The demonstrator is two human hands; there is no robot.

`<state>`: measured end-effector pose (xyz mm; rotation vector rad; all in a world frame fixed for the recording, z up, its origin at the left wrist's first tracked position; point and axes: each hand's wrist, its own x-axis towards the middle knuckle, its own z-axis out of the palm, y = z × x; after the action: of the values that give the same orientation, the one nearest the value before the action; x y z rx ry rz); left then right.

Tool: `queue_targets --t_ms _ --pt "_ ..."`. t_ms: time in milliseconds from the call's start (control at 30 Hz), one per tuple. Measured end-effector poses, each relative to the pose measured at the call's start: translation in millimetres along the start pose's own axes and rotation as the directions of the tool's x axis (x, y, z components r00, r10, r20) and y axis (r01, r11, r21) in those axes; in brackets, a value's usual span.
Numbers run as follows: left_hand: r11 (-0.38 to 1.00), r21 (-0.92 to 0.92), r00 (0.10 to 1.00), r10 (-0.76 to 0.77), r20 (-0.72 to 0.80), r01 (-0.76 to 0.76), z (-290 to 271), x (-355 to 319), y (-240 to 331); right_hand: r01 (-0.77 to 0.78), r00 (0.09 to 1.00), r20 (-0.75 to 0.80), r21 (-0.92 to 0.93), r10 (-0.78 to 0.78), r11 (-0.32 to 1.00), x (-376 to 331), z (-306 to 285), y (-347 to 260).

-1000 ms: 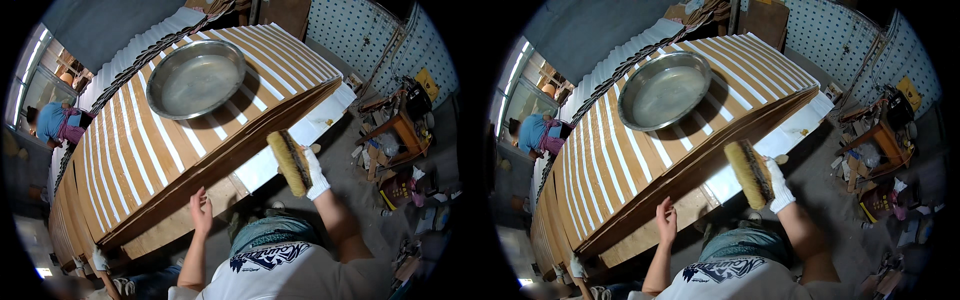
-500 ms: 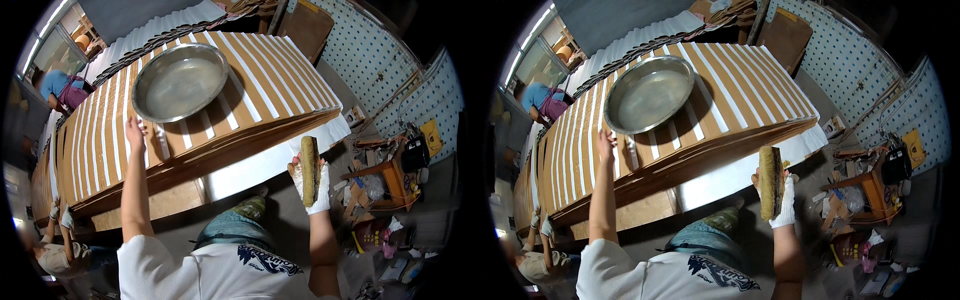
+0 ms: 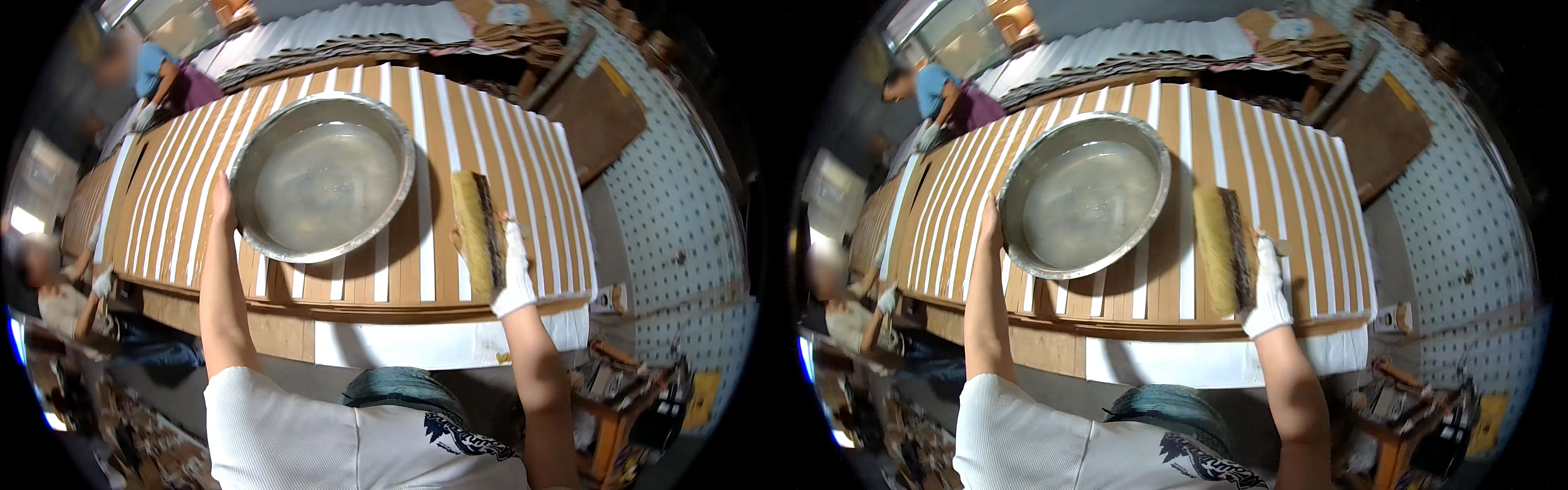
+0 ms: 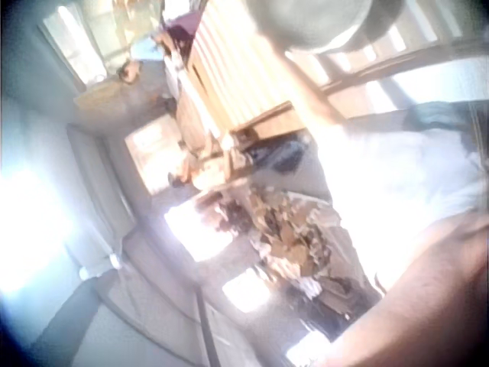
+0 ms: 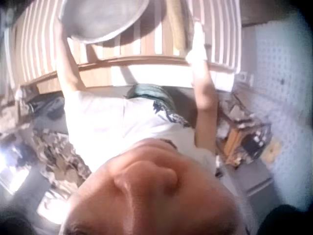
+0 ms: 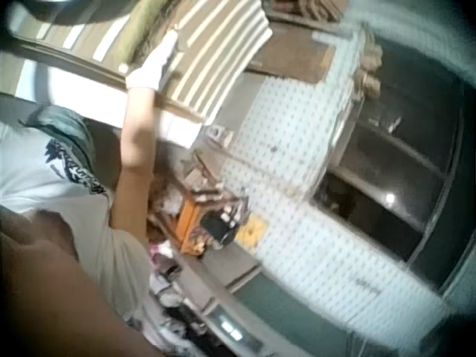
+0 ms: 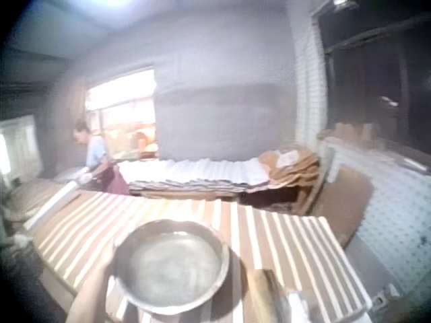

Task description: The person repeatedly dips a brush into a metal bowl and applies a clear liquid to the surface of a large wooden board with white stripes. Another person is visible in the background working on a similar board.

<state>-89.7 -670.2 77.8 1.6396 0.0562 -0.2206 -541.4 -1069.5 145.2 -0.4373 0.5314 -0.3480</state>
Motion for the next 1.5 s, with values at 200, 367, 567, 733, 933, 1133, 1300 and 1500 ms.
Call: queue_targets --t_ms 200,367,567,733,933,1133,1300,1500 --pt "0.991 0.137 0.983 0.014 -0.186 0.012 -7 -35 23 -0.122 0.989 0.072 -0.055 0.126 0.991 81 82 23" --pt "0.993 -0.003 0.993 -0.115 -0.028 0.115 38 -73 62 -0.112 0.982 0.153 -0.026 0.115 0.993 129 91 37" --pt "0.825 -0.373 0.905 -0.376 0.199 0.425 14 -75 47 0.176 0.983 -0.027 -0.081 -0.179 0.981 135 96 41" --pt "0.997 -0.019 0.990 0.066 -0.126 -0.069 48 -136 85 -0.065 0.998 0.029 0.164 0.061 0.984 131 80 18" --pt "0.986 -0.001 0.950 0.161 -0.268 -0.167 165 -240 106 -0.150 0.982 -0.081 0.226 0.172 0.963 90 26 -76" --pt "0.986 -0.130 0.971 0.073 -0.227 -0.105 303 -329 51 -0.036 0.966 -0.240 0.247 0.097 0.968 62 -88 -203" --pt "0.955 -0.283 0.981 -0.135 -0.138 0.092 474 -419 -20 0.267 0.921 -0.273 -0.079 -0.278 0.960 11 -221 -339" --pt "0.893 -0.363 0.961 -0.218 0.167 0.266 688 -512 -90 0.350 0.801 -0.488 -0.086 -0.346 0.933 -44 -407 -481"
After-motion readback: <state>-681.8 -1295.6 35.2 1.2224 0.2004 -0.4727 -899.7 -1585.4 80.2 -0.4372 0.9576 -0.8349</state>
